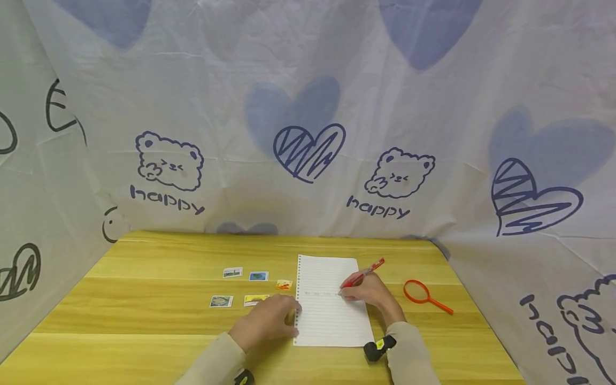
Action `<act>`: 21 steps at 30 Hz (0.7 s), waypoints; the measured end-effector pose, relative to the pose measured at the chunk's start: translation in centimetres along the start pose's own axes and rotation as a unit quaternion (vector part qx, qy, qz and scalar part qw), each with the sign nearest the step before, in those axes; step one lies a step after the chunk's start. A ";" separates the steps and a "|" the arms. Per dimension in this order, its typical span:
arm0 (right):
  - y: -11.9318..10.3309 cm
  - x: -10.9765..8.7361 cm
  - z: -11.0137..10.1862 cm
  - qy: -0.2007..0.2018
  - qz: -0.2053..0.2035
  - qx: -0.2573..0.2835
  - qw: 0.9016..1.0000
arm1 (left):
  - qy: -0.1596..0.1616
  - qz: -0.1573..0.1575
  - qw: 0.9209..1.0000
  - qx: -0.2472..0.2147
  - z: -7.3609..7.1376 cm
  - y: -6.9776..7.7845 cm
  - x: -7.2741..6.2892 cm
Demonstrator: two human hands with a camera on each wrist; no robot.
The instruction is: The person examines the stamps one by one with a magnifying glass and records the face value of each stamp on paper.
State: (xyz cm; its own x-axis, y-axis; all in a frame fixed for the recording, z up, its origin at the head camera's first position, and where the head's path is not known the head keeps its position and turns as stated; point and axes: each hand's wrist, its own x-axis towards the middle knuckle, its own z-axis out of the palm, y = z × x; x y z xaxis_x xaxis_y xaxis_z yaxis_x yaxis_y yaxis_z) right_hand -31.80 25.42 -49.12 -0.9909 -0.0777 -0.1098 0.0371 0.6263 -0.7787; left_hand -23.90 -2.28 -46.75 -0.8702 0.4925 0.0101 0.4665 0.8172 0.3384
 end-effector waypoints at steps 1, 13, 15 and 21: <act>0.0 0.0 0.0 0.000 -0.002 0.003 1.000 | 0.000 -0.001 1.000 0.000 0.0 0.0 0.0; 0.1 0.2 0.2 0.000 0.001 0.020 1.000 | -0.005 -0.002 1.000 -0.004 -0.1 0.0 0.1; -0.1 0.1 0.1 -0.003 -0.003 0.016 1.000 | -0.003 -0.001 1.000 -0.004 -0.1 0.0 0.1; -0.2 0.1 0.2 -0.003 0.002 0.013 1.000 | -0.003 0.003 1.000 -0.005 0.0 -0.1 0.1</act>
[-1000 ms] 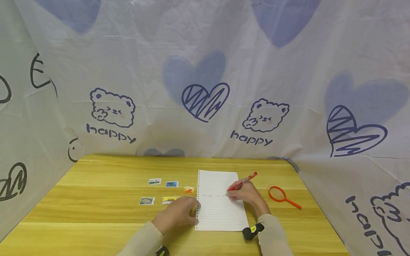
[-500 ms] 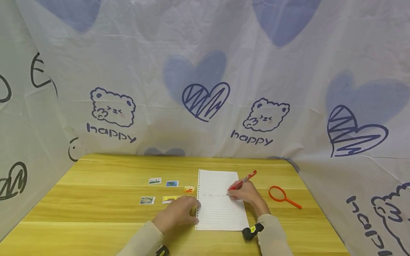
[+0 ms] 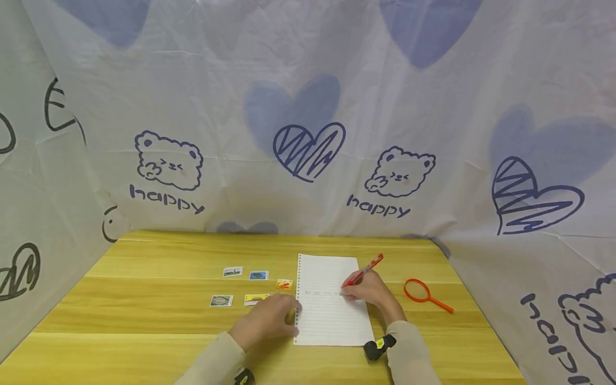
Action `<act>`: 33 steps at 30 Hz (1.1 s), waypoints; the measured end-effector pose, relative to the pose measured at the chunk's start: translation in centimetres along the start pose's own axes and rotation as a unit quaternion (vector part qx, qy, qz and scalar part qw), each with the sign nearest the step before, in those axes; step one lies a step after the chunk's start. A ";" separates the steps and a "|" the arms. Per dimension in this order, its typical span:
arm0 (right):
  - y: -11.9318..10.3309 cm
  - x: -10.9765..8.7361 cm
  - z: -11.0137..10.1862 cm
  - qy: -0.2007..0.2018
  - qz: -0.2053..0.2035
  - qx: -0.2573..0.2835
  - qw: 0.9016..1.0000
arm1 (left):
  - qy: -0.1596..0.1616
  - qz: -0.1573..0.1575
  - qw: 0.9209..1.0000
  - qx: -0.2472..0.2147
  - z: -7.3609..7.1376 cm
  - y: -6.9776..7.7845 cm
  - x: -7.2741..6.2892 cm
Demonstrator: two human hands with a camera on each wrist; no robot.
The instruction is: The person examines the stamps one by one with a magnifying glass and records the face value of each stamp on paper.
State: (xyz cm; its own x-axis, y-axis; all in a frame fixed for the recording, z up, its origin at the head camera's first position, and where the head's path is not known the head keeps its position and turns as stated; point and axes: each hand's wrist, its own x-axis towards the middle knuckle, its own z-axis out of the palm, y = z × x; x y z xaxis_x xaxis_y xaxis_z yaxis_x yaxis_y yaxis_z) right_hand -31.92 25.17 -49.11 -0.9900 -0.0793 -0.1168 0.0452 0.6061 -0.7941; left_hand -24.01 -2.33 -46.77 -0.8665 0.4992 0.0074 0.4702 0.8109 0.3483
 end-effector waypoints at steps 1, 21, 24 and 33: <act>0.0 0.0 0.0 -0.002 -0.002 -0.002 1.000 | 0.000 0.000 1.000 -0.001 0.0 0.0 0.0; -0.7 -0.3 -0.6 -0.030 -0.073 -0.042 0.996 | -0.008 -0.011 1.000 -0.007 0.0 0.0 0.1; -1.4 -0.6 -0.7 -0.028 -0.112 -0.071 0.991 | -0.008 -0.010 1.000 -0.007 0.0 -0.1 0.1; -2.3 -1.3 -1.5 0.012 -0.138 -0.168 0.976 | -0.001 -0.006 1.000 -0.008 0.0 -0.1 0.1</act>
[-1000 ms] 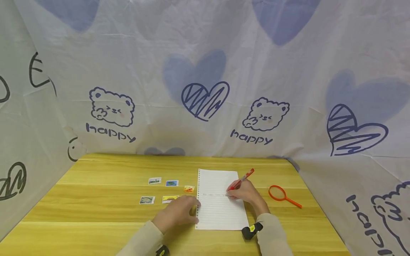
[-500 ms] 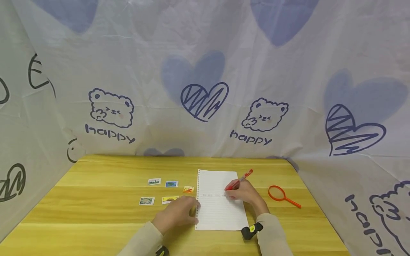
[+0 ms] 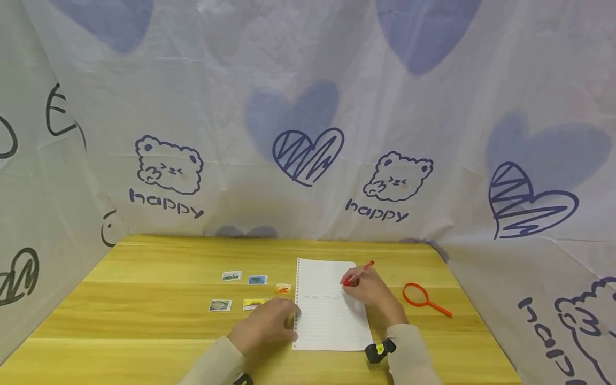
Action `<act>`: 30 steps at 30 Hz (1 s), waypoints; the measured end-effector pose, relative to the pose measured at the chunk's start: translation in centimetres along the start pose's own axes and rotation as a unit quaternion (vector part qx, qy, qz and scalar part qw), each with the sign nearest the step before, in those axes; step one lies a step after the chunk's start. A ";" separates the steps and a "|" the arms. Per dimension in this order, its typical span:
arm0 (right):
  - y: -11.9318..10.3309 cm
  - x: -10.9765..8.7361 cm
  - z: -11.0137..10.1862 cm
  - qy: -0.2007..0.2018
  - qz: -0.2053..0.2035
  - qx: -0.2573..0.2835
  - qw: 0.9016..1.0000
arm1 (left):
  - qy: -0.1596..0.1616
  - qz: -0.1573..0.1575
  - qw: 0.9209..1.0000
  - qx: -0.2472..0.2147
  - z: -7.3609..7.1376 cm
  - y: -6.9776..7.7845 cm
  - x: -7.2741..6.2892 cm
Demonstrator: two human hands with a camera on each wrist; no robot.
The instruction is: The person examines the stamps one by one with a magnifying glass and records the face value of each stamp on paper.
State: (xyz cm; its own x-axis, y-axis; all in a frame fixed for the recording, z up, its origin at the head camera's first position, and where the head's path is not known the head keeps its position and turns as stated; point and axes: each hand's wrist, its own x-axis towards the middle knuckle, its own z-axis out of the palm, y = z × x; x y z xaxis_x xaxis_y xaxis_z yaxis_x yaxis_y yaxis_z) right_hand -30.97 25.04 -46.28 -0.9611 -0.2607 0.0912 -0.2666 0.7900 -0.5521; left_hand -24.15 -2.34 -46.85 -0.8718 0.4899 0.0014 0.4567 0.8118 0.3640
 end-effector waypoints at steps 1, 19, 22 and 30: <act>0.1 -0.1 -0.2 0.002 -0.006 -0.005 1.000 | 0.001 0.000 1.000 0.000 0.0 0.0 0.0; 3.6 -1.0 -4.0 0.064 -0.241 -0.065 0.966 | 0.000 0.005 1.000 -0.003 0.0 0.0 0.0; 4.1 -1.1 -4.4 0.042 -0.199 -0.068 0.977 | 0.001 0.005 1.000 -0.002 0.0 0.0 -0.1; 6.5 -1.2 -4.9 0.012 -0.078 -0.075 0.994 | 0.000 0.004 1.000 -0.001 -0.1 0.0 -0.1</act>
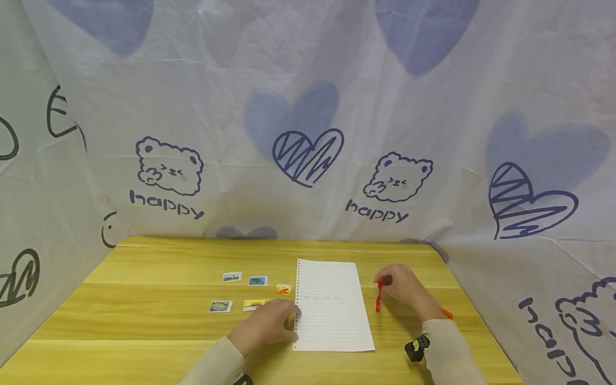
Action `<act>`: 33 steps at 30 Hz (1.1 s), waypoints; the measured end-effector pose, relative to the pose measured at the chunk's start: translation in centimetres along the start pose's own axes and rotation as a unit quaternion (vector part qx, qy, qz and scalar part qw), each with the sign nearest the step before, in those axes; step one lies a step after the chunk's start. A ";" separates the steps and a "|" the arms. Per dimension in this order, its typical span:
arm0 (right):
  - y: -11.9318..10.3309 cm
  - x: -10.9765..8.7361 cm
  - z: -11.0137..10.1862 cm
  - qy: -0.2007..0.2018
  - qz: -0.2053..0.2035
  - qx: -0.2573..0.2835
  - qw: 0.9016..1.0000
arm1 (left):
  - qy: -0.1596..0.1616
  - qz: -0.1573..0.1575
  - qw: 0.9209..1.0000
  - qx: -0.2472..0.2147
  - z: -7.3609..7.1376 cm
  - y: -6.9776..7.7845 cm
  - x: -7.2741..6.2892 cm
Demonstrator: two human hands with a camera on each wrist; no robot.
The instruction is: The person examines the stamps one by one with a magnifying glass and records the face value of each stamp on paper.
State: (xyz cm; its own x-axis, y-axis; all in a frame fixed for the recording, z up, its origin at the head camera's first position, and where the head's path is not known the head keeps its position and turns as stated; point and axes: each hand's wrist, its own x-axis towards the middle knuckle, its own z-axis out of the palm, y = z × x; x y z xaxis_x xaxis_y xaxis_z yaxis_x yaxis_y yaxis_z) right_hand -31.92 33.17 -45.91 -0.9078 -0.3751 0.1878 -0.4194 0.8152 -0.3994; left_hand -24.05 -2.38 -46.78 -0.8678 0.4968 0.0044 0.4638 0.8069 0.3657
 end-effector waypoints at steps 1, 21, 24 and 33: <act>0.2 -0.1 0.0 -0.002 0.005 0.001 1.000 | 0.000 0.000 1.000 0.000 0.0 0.0 0.0; 2.6 -0.2 0.4 -0.016 -0.091 -0.027 0.995 | 0.003 0.004 1.000 0.004 -0.1 0.1 -0.1; 2.4 -0.2 0.4 -0.029 -0.085 -0.032 0.995 | 0.003 0.007 1.000 0.004 -0.1 0.1 -0.1; 1.9 0.1 0.5 -0.052 -0.082 -0.041 0.994 | 0.008 0.012 1.000 0.007 0.2 -0.2 0.1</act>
State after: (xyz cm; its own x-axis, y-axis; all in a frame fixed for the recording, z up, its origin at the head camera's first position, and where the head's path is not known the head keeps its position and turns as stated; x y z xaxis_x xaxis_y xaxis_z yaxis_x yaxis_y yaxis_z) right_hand -32.84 34.42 -47.10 -0.8248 -0.5455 0.1485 -0.5634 0.7713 -0.2960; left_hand -24.15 -2.44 -46.98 -0.8596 0.5102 0.0278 0.4860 0.7997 0.3525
